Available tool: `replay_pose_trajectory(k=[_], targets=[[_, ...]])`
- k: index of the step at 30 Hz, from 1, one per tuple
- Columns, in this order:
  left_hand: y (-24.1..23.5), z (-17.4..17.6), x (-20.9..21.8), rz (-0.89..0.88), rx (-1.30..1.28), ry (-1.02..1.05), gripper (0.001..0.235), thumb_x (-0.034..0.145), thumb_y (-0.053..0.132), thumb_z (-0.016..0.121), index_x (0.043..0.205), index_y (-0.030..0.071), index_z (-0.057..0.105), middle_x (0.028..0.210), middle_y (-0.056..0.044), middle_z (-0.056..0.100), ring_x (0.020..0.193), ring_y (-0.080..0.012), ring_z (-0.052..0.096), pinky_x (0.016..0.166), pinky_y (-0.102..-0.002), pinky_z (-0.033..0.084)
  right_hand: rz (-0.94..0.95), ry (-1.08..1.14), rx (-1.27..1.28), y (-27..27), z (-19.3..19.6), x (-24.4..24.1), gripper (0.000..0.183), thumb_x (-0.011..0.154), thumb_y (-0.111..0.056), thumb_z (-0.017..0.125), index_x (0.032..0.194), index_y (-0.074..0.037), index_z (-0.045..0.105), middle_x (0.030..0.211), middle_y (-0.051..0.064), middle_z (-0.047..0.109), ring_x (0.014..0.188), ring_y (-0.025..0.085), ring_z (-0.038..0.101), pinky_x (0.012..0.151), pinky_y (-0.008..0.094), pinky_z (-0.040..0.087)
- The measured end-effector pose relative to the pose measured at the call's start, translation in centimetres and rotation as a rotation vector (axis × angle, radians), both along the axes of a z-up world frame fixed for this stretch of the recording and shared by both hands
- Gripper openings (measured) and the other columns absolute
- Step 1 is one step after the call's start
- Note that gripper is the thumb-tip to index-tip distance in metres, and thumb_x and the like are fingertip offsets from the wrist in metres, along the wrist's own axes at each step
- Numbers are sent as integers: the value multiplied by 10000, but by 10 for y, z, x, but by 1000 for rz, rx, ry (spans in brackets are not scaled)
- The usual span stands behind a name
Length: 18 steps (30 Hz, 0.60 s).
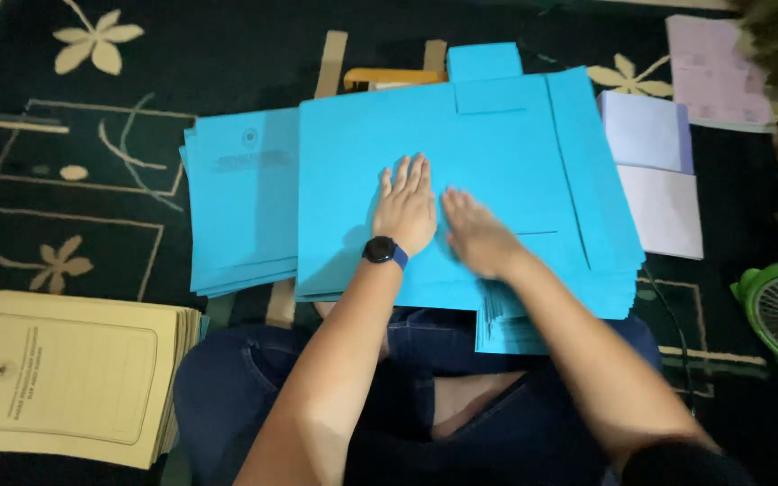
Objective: Smoothing and stacking blue paper folders on a rug.
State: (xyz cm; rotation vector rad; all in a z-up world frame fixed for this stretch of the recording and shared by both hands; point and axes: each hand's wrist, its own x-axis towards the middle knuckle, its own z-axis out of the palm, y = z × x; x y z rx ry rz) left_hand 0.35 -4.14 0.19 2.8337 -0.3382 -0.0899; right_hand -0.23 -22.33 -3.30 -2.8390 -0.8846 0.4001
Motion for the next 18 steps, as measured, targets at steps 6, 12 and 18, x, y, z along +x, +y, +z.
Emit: replay_pose_trajectory(k=[6, 12, 18], targets=[[-1, -20, 6, -3, 7, -115, 572, 1076, 238, 329, 1612, 41, 302, 1718, -123, 235, 1593, -330, 182, 1302, -572, 93, -32, -162, -9, 24, -26, 151, 669, 1107, -269, 365, 1662, 39, 154, 1712, 279, 172, 1587, 433, 184, 1276, 552, 212], [-4, -40, 13, 74, -78, -304, 555, 1025, 217, 449, 1544, 23, 416, 1627, -111, 412, 1538, -286, 315, 1275, -539, 210, -245, -74, 98, 70, 3, 184, 683, 1119, -420, 196, 1662, -39, 33, 1745, 119, -9, 1609, 288, -14, 1312, 460, 66], [-5, -59, 26, 128, -76, -388, 617, 922, 169, 502, 1510, -16, 459, 1597, -146, 461, 1511, -313, 373, 1252, -534, 248, -225, -15, 17, 60, 33, 122, 723, 1094, -460, 168, 1653, -28, 15, 1742, 172, -2, 1612, 313, 1, 1295, 442, 36]])
